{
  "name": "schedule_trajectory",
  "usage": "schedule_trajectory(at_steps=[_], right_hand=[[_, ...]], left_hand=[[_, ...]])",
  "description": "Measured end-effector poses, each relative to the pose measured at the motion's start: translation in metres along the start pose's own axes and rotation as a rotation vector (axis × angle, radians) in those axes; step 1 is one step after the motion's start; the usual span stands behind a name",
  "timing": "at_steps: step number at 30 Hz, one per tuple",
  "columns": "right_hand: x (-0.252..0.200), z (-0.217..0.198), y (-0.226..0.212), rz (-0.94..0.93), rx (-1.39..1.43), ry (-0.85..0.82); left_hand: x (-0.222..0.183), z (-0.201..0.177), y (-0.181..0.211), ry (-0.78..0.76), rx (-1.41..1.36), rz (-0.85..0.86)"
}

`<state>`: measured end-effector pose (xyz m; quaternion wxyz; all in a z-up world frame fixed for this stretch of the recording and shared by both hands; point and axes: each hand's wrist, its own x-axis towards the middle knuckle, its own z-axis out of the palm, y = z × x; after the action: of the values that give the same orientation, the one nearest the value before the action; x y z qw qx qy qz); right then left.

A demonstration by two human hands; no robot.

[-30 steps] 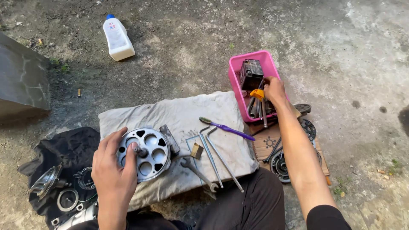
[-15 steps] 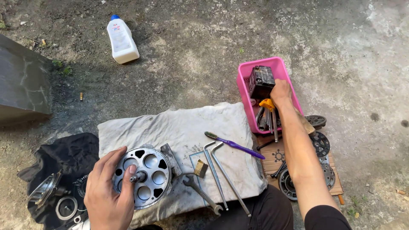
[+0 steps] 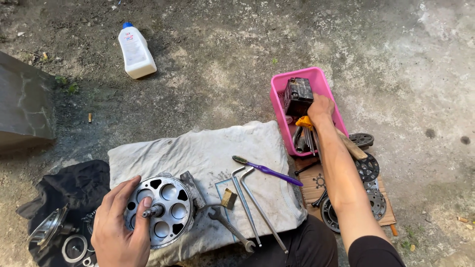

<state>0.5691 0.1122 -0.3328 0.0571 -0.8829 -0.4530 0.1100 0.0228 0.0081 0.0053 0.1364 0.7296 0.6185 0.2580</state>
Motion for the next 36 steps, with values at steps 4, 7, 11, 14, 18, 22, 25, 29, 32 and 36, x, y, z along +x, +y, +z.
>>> schedule_trajectory(at_steps=[4, 7, 11, 14, 18, 22, 25, 29, 32, 36], right_hand=[[0.013, 0.028, 0.018, -0.073, 0.001, 0.184], [0.015, 0.033, 0.019, -0.065, -0.062, 0.157], [0.008, 0.019, 0.01, -0.043, -0.013, 0.103], [-0.012, 0.003, 0.005, -0.088, 0.096, 0.132], [-0.001, 0.009, 0.014, -0.114, -0.028, 0.02], [-0.019, -0.031, 0.008, -0.051, -0.034, -0.193], [-0.07, -0.089, -0.009, -0.188, 0.186, -0.04], [-0.142, -0.139, -0.017, -0.241, 0.182, 0.157], [-0.196, -0.142, -0.015, -0.183, 0.209, 0.152], [-0.298, -0.139, -0.025, -0.086, 0.493, 0.373]], left_hand=[[0.001, 0.001, 0.001, 0.008, -0.002, 0.005], [-0.001, 0.002, 0.0, 0.02, 0.0, -0.001], [0.001, 0.001, 0.001, 0.019, -0.002, -0.028], [0.001, 0.0, 0.002, 0.009, -0.005, -0.028], [0.0, 0.001, 0.001, 0.01, 0.008, -0.022], [0.001, 0.0, -0.003, -0.022, 0.049, -0.025], [-0.002, -0.001, -0.003, -0.029, 0.059, -0.01], [-0.003, -0.001, -0.005, -0.03, 0.081, 0.018], [-0.004, -0.002, -0.003, -0.019, 0.074, 0.036], [-0.006, -0.004, -0.002, 0.028, -0.011, 0.05]])
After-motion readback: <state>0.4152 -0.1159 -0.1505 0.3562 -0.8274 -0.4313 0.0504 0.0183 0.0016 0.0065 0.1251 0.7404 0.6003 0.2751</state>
